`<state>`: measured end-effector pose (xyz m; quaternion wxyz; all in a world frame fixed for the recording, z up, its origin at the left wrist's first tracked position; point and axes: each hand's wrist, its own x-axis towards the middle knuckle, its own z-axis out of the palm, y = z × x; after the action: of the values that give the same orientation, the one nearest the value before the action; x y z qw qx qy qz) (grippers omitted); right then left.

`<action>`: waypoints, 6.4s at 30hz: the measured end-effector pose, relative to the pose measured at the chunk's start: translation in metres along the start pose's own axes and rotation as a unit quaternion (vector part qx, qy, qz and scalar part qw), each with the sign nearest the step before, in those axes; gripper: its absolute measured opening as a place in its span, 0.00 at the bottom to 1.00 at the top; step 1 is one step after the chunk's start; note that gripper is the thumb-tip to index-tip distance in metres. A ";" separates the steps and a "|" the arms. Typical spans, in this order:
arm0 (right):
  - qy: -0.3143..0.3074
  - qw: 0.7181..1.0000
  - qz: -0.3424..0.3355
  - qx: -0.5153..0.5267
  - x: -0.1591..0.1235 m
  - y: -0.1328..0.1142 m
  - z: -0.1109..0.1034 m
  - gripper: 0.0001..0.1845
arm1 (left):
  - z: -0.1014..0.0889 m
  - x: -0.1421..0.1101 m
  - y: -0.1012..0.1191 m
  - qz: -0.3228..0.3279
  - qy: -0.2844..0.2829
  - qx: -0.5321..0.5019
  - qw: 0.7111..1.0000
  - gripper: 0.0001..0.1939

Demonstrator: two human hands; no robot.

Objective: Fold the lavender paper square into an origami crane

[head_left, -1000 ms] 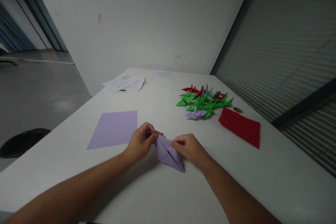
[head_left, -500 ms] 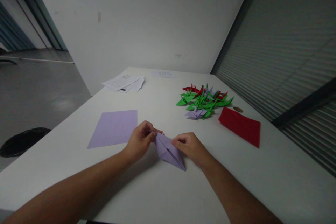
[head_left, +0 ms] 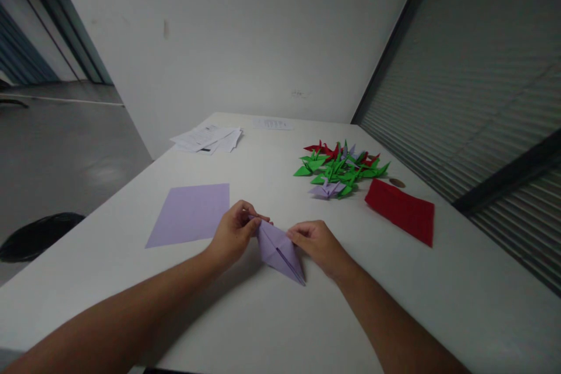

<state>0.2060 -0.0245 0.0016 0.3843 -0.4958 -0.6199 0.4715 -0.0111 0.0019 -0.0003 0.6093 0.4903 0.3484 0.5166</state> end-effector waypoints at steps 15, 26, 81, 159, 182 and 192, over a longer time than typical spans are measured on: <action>0.056 0.993 -0.027 -0.100 -0.001 -0.006 0.001 0.14 | 0.000 0.001 0.002 -0.022 0.001 -0.033 0.999 0.20; 0.027 0.997 -0.026 -0.066 0.003 0.008 -0.002 0.16 | -0.002 0.005 -0.001 -0.027 0.046 -0.042 0.998 0.18; 0.083 0.901 -0.015 -0.425 0.006 0.014 -0.014 0.10 | -0.022 -0.001 -0.011 0.317 -0.404 0.588 0.624 0.25; -0.088 0.743 -0.143 -0.648 -0.026 0.014 -0.008 0.27 | 0.012 -0.054 -0.014 0.149 -0.315 0.805 0.479 0.28; -0.105 0.715 -0.041 -0.690 -0.030 -0.004 -0.003 0.22 | 0.006 -0.070 -0.019 0.106 -0.268 0.810 0.510 0.26; -0.037 0.749 0.044 -0.660 -0.020 -0.013 -0.008 0.14 | 0.007 -0.049 0.005 0.085 -0.306 0.821 0.475 0.28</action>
<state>0.2146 -0.0427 0.0163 -0.0831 -0.6348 -0.7679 -0.0210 -0.0170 -0.0479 0.0029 -0.0506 0.9205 0.3616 -0.1392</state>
